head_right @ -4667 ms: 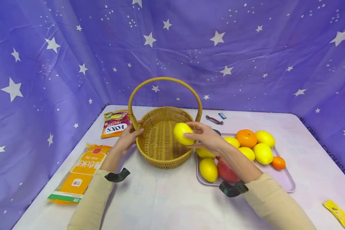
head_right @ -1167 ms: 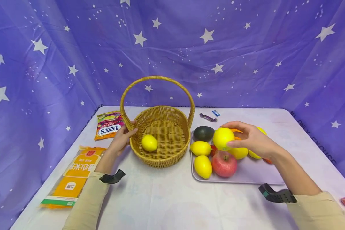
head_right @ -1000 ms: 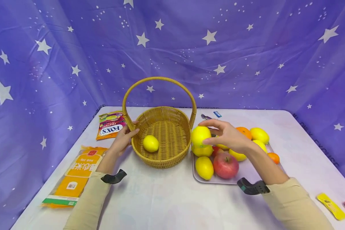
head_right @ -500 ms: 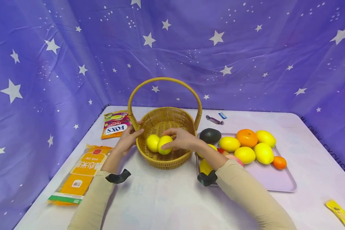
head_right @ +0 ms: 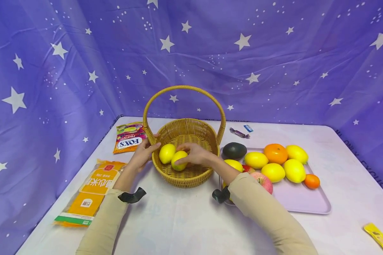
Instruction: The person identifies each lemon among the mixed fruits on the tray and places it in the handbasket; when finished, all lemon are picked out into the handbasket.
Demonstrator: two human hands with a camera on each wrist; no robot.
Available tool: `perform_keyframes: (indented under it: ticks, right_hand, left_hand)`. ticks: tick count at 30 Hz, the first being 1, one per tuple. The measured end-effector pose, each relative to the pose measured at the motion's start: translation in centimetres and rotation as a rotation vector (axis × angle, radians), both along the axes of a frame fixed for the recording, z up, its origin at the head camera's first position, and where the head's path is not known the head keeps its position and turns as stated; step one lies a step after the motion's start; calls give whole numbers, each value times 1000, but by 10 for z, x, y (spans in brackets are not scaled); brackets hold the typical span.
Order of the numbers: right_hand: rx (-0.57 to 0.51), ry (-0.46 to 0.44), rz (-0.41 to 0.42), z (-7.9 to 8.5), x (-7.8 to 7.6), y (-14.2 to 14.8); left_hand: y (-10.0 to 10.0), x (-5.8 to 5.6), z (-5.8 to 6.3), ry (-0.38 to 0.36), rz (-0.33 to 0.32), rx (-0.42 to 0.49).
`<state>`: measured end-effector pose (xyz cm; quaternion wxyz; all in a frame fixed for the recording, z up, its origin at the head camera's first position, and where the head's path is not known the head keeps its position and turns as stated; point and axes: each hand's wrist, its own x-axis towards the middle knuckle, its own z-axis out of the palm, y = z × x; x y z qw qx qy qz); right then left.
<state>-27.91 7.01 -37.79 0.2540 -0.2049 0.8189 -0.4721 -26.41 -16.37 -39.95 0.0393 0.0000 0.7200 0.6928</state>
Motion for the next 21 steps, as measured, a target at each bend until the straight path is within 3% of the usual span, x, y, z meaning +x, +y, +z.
perform_keyframes:
  ticks: [4, 10, 15, 21]
  right_hand:
    - [-20, -45, -10, 1, 6, -9]
    - [-170, -200, -141, -2, 11, -26]
    - [-192, -210, -231, -4, 10, -35]
    - [-204, -219, -204, 0, 10, -33]
  left_hand:
    - [0, 0, 0, 1, 1, -5]
    - [0, -3, -4, -7, 7, -12]
    - [-1, -3, -5, -10, 8, -16]
    - [1, -2, -4, -7, 1, -20]
